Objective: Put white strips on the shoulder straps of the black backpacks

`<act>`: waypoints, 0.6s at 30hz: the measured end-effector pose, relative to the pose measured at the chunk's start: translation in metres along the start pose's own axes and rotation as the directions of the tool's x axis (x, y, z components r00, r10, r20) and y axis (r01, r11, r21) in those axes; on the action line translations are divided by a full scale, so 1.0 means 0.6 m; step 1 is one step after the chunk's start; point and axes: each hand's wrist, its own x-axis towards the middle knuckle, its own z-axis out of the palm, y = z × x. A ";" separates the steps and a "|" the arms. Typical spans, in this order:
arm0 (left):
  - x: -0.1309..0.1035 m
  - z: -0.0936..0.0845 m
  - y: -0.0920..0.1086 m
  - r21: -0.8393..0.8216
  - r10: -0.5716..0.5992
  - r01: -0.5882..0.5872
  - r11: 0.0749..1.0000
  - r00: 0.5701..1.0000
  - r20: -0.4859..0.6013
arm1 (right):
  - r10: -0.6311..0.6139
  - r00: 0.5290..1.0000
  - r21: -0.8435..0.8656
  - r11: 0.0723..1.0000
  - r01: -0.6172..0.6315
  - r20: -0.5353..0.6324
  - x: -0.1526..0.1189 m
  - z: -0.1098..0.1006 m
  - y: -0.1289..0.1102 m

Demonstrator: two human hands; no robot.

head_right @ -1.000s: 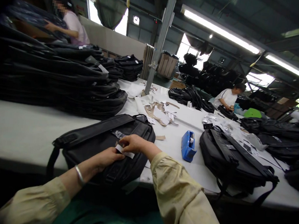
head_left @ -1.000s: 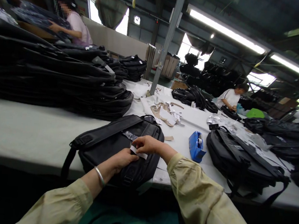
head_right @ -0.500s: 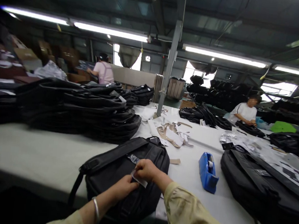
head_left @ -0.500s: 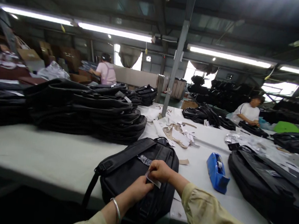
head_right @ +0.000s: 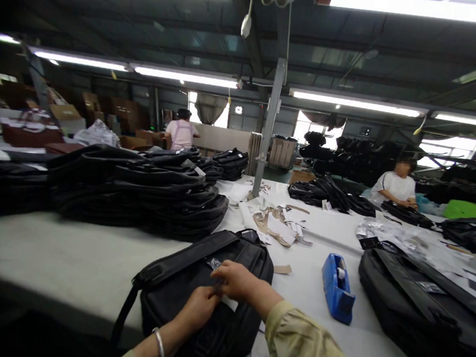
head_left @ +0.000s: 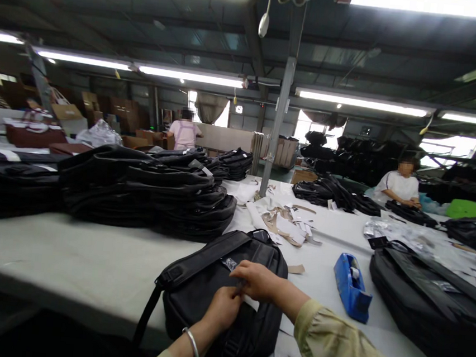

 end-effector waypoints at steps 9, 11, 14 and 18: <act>-0.001 -0.002 0.000 -0.033 0.006 -0.006 0.999 1.000 0.011 | -0.193 0.932 -0.487 0.809 0.328 0.306 0.000 -0.018 -0.037; -0.002 -0.005 0.001 -0.058 0.016 -0.014 0.998 0.999 0.042 | -0.225 0.935 -0.487 0.806 0.336 0.273 -0.009 -0.013 -0.029; -0.001 -0.008 0.000 -0.097 0.000 0.008 0.995 0.997 0.076 | -0.245 0.941 -0.482 0.811 0.330 0.232 -0.022 -0.002 -0.013; -0.002 -0.009 -0.003 -0.127 -0.068 0.077 0.989 0.995 0.071 | -0.260 0.961 -0.421 0.865 0.274 0.093 -0.043 0.026 0.006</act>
